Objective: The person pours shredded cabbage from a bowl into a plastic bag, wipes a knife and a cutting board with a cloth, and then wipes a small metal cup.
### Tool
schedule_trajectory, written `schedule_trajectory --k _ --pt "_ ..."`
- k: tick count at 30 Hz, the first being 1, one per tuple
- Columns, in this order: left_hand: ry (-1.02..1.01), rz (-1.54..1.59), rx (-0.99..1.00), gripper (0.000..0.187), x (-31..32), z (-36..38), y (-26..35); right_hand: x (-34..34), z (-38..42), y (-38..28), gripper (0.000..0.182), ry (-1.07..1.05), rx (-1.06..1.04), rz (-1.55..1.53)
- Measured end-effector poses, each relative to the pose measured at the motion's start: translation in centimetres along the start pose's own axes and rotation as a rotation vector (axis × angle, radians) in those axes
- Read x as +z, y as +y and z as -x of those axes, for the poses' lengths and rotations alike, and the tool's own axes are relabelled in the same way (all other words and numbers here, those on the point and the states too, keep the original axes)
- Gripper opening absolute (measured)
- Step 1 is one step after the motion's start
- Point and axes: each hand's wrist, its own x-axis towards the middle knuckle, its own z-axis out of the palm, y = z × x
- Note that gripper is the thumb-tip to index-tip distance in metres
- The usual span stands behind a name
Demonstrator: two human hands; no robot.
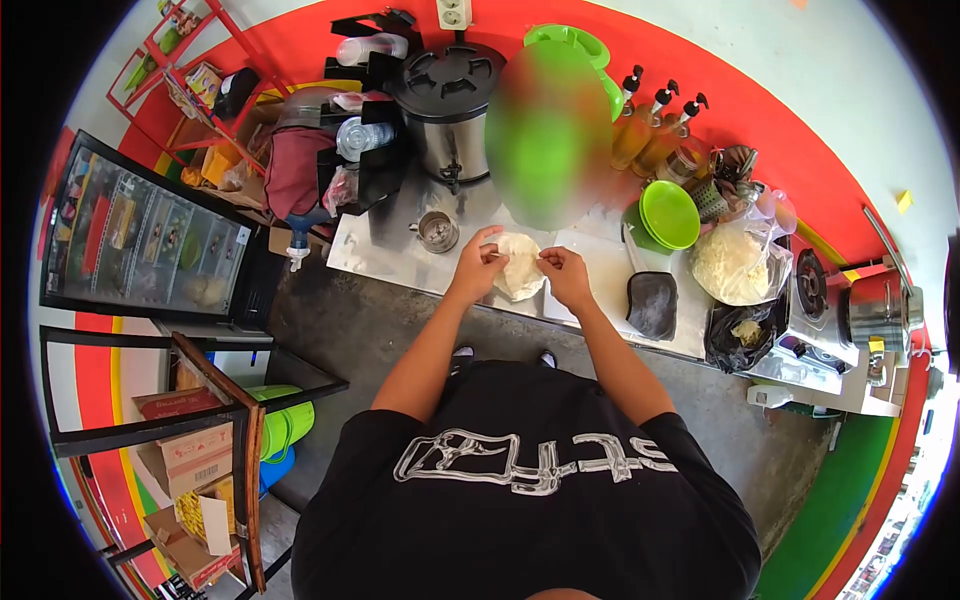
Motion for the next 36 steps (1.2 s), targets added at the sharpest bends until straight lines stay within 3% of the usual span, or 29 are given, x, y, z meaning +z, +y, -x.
schedule_trajectory --k 3,5,7,8,10,14,16,17,18,19,20,22,25,30,36 --pt "-0.109 0.108 -0.038 0.055 0.1 -0.1 0.5 0.4 0.3 -0.9 0.019 0.038 -0.065 0.099" --pt "-0.137 0.168 -0.038 0.054 0.2 -0.3 0.2 0.6 0.5 -1.5 0.018 -0.062 -0.114 0.240" --pt "-0.007 -0.173 -0.016 0.054 0.0 -0.7 -1.0 0.8 0.5 -1.0 0.019 -0.028 -0.115 0.210" --pt "-0.011 -0.173 -0.017 0.054 -0.2 -0.7 -1.5 0.9 0.5 -0.9 0.019 0.002 -0.124 0.180" --pt "0.049 -0.614 0.137 0.055 -0.2 -0.4 -1.1 0.6 0.5 -0.4 0.019 -0.004 -0.159 0.184" --pt "0.230 -0.928 0.281 0.068 0.0 -0.5 -3.1 0.7 0.4 1.8 0.027 0.002 -0.130 0.054" --pt "0.289 -0.805 -0.064 0.083 0.0 -0.5 -3.5 1.4 1.1 1.2 0.037 0.051 -0.094 0.108" --pt "0.294 -0.805 -0.062 0.083 -0.1 -0.4 -3.7 1.8 1.3 0.9 0.048 0.102 -0.052 0.161" --pt "0.279 -0.657 -0.183 0.088 -0.2 -0.5 -3.9 2.1 1.2 0.9 0.048 0.099 -0.057 0.161" --pt "0.262 -0.506 -0.300 0.093 -0.4 -0.5 -4.0 2.3 1.1 0.8 0.060 0.071 -0.018 0.239" --pt "0.265 -0.507 -0.297 0.093 -0.6 -0.4 -4.1 2.6 1.0 0.8 0.072 0.042 0.023 0.316" --pt "0.151 -0.078 -0.586 0.082 -0.5 0.2 -2.2 3.1 1.0 0.5 0.081 0.036 0.018 0.279" --pt "-0.013 0.063 -0.558 0.083 -1.3 -0.1 -3.3 3.7 0.9 0.4 0.078 0.031 0.072 0.207" --pt "0.068 0.051 -0.565 0.084 -2.8 0.5 -3.4 5.3 0.3 2.5 0.077 -0.053 -0.002 0.078" --pt "0.163 0.060 -0.567 0.087 -8.9 3.6 -1.3 10.4 0.8 -1.9 0.082 -0.169 0.003 0.076"
